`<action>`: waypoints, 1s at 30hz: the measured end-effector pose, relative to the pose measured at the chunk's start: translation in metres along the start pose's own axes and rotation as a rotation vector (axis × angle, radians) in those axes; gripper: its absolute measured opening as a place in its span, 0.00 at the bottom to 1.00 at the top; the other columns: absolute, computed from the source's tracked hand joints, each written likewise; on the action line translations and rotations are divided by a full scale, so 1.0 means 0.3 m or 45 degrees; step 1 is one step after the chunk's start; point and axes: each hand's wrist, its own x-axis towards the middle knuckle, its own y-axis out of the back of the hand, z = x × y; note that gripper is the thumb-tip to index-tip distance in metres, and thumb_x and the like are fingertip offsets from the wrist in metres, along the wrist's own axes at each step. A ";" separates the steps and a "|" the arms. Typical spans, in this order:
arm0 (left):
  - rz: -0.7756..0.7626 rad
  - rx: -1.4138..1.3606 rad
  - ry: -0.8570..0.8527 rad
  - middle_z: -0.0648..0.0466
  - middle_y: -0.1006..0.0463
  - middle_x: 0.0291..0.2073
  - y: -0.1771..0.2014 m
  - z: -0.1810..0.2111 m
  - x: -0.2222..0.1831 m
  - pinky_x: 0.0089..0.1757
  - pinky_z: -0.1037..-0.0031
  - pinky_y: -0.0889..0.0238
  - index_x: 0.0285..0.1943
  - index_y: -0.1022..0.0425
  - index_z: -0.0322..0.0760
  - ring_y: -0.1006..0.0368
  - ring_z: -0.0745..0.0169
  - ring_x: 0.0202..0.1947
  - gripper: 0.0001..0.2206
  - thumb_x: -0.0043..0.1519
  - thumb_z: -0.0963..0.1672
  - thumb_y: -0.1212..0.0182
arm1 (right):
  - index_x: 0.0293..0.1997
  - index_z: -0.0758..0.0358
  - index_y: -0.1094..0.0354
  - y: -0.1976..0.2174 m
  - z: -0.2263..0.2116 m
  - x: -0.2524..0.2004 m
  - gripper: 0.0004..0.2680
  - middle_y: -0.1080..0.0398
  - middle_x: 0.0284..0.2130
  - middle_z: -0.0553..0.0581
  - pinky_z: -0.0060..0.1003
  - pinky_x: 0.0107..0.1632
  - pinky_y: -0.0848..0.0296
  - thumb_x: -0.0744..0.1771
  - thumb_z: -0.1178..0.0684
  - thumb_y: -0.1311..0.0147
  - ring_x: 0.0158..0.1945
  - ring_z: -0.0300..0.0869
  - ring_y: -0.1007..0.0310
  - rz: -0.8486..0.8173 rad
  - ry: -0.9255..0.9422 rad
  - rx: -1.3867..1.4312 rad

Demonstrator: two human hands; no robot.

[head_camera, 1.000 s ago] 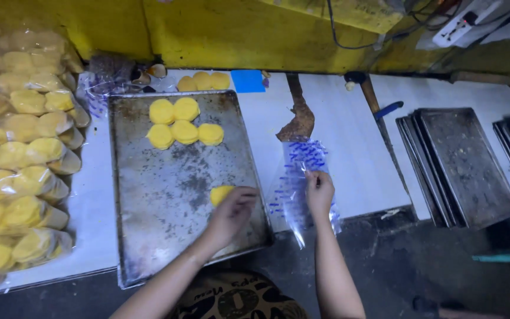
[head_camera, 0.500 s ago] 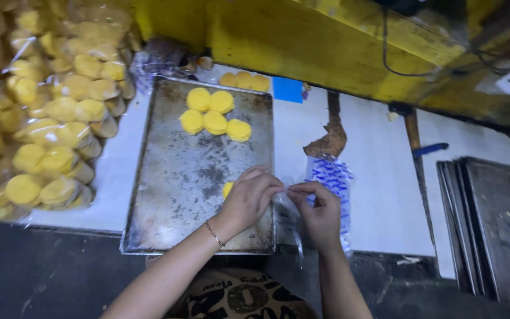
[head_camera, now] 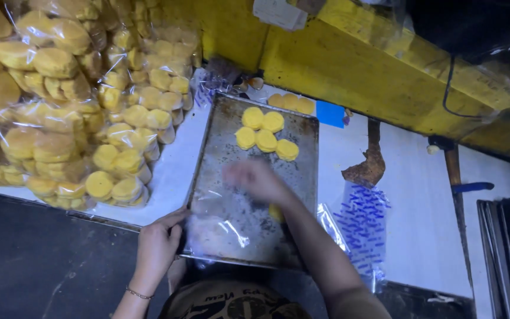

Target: Packing small yellow bread buns from a metal tray into clear plastic bags.

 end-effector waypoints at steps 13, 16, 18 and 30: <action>-0.531 -0.239 0.168 0.60 0.15 0.55 0.191 -0.031 0.092 0.20 0.78 0.46 0.47 0.11 0.47 0.50 0.72 0.10 0.15 0.60 0.40 0.46 | 0.55 0.52 0.36 -0.050 -0.004 0.104 0.14 0.35 0.52 0.54 0.41 0.56 0.29 0.64 0.46 0.45 0.56 0.44 0.36 0.769 -0.456 -0.241; -0.615 -0.231 0.103 0.61 0.15 0.55 0.214 -0.032 0.143 0.19 0.78 0.49 0.46 0.11 0.47 0.53 0.72 0.10 0.16 0.60 0.40 0.46 | 0.49 0.59 0.32 -0.216 0.093 -0.021 0.13 0.33 0.54 0.59 0.45 0.60 0.34 0.64 0.46 0.39 0.59 0.50 0.35 0.895 -0.339 -0.403; -0.668 -0.200 0.061 0.60 0.15 0.55 0.231 -0.030 0.154 0.18 0.79 0.51 0.47 0.11 0.49 0.54 0.73 0.10 0.16 0.61 0.40 0.47 | 0.53 0.65 0.29 -0.288 0.132 -0.145 0.18 0.32 0.58 0.64 0.52 0.65 0.39 0.64 0.44 0.35 0.64 0.57 0.36 0.927 -0.209 -0.560; -0.772 -0.196 0.038 0.65 0.15 0.56 0.154 0.083 0.148 0.30 0.79 0.33 0.50 0.12 0.51 0.23 0.72 0.25 0.19 0.59 0.38 0.47 | 0.56 0.67 0.34 0.116 0.436 -0.063 0.15 0.39 0.61 0.68 0.51 0.65 0.36 0.64 0.58 0.42 0.66 0.61 0.39 1.211 -0.198 -0.673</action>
